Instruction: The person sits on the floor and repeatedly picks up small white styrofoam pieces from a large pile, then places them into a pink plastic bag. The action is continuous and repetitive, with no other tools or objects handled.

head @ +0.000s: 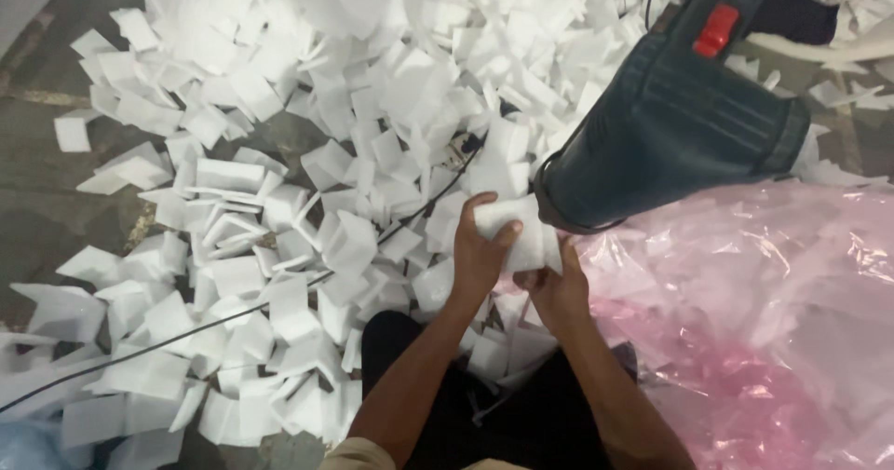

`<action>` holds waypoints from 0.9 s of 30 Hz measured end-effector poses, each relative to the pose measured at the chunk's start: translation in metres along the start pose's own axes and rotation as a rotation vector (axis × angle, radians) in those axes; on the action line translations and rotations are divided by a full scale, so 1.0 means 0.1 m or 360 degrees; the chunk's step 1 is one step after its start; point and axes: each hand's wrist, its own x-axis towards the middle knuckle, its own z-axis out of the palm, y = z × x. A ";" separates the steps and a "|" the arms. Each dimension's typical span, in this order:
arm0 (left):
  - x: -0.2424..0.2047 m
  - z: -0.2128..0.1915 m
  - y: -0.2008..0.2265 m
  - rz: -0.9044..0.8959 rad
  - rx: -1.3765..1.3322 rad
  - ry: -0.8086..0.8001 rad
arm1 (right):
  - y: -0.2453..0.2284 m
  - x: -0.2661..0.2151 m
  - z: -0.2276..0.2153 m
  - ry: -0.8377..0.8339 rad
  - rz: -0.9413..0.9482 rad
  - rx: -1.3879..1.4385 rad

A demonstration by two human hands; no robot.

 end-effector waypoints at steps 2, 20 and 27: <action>0.16 0.04 0.01 -0.0024 -0.0003 0.0023 | -0.06 0.16 0.05 -0.0024 -0.0013 0.0024; -0.78 -0.22 0.05 0.0191 0.0357 -0.0257 | 0.33 -0.71 -0.41 -0.0132 -0.0423 -0.1904; -1.67 -0.45 -0.53 -0.0397 0.0217 -0.0410 | 0.57 -1.25 -0.93 -0.0441 -0.0531 -0.1977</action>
